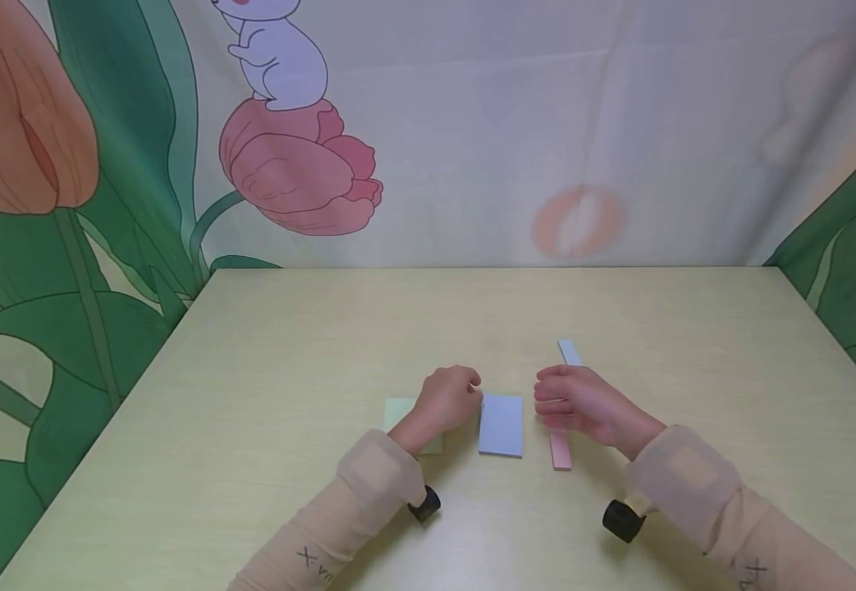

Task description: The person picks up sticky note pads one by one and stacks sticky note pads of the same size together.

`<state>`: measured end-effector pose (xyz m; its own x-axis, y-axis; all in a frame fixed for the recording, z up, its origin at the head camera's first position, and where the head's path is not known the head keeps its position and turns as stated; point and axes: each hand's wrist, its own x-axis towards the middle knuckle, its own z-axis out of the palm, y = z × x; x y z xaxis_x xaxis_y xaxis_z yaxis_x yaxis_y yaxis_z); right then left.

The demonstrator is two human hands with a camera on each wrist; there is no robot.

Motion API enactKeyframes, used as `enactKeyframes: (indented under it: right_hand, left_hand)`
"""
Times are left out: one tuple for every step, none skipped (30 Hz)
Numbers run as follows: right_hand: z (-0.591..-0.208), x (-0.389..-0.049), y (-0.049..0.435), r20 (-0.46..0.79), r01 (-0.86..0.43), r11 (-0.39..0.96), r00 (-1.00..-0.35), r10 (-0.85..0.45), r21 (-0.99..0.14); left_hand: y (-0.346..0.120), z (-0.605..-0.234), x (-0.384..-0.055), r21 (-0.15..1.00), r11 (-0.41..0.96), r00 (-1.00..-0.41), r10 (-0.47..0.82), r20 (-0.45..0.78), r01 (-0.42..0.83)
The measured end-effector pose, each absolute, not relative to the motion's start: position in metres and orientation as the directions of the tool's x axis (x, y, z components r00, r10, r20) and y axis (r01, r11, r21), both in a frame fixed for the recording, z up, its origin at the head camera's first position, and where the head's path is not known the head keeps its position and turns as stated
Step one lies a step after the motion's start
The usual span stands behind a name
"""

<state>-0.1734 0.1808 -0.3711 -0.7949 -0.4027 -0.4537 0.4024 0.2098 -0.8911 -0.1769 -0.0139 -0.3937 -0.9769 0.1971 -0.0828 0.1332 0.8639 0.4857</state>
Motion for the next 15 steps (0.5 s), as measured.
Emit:
enactKeyframes:
  right_hand:
    - [-0.3711,-0.1733,0.1814,-0.454,0.405,0.204,-0.796,-0.401,-0.891]
    - [-0.3714,-0.1732,0.1821,-0.454,0.408,0.200,-0.796,-0.400,-0.891]
    - [-0.3717,-0.1733,0.1829,-0.452,0.406,0.199,-0.796,-0.402,-0.892]
    - [-0.3720,-0.1733,0.1835,-0.453,0.407,0.198,-0.796,-0.401,-0.892]
    - [-0.3723,-0.1734,0.1839,-0.455,0.410,0.198,-0.796,-0.400,-0.890]
    - [-0.3725,-0.1734,0.1841,-0.458,0.412,0.200,-0.795,-0.397,-0.889]
    - [-0.3728,-0.1736,0.1844,-0.460,0.412,0.204,-0.795,-0.396,-0.888]
    - [-0.3734,-0.1743,0.1848,-0.464,0.412,0.214,-0.794,-0.393,-0.886]
    - [-0.3737,-0.1750,0.1851,-0.467,0.410,0.225,-0.794,-0.390,-0.884]
    - [-0.3738,-0.1756,0.1854,-0.469,0.408,0.234,-0.794,-0.386,-0.883]
    - [-0.3739,-0.1762,0.1859,-0.470,0.404,0.244,-0.794,-0.384,-0.882]
    - [-0.3741,-0.1770,0.1865,-0.470,0.398,0.255,-0.796,-0.382,-0.881]
    - [-0.3742,-0.1779,0.1872,-0.470,0.394,0.263,-0.797,-0.380,-0.881]
    - [-0.3743,-0.1789,0.1882,-0.470,0.390,0.271,-0.798,-0.377,-0.880]
    - [-0.3741,-0.1796,0.1893,-0.468,0.387,0.272,-0.800,-0.376,-0.881]
  left_hand:
    - [-0.0140,-0.3933,-0.1767,0.486,0.864,-0.977,0.197,-0.085,0.132]
    - [-0.0140,-0.3931,-0.1765,0.485,0.864,-0.977,0.197,-0.085,0.132]
    - [-0.0141,-0.3927,-0.1764,0.487,0.864,-0.977,0.196,-0.087,0.130]
    - [-0.0141,-0.3926,-0.1764,0.488,0.864,-0.977,0.195,-0.090,0.127]
    - [-0.0140,-0.3928,-0.1765,0.484,0.866,-0.977,0.195,-0.091,0.127]
    - [-0.0140,-0.3931,-0.1769,0.482,0.867,-0.977,0.195,-0.088,0.130]
    - [-0.0139,-0.3932,-0.1770,0.482,0.866,-0.977,0.195,-0.083,0.132]
    - [-0.0137,-0.3930,-0.1770,0.483,0.865,-0.978,0.193,-0.078,0.132]
    - [-0.0133,-0.3929,-0.1771,0.490,0.862,-0.978,0.191,-0.079,0.129]
    - [-0.0127,-0.3927,-0.1773,0.495,0.860,-0.979,0.187,-0.079,0.124]
    - [-0.0121,-0.3927,-0.1777,0.500,0.857,-0.979,0.186,-0.078,0.123]
    - [-0.0115,-0.3926,-0.1782,0.508,0.853,-0.980,0.186,-0.073,0.124]
    - [-0.0106,-0.3926,-0.1784,0.512,0.850,-0.981,0.183,-0.070,0.122]
    - [-0.0096,-0.3927,-0.1788,0.512,0.850,-0.981,0.182,-0.062,0.125]
    - [-0.0087,-0.3931,-0.1793,0.515,0.847,-0.981,0.187,-0.053,0.134]
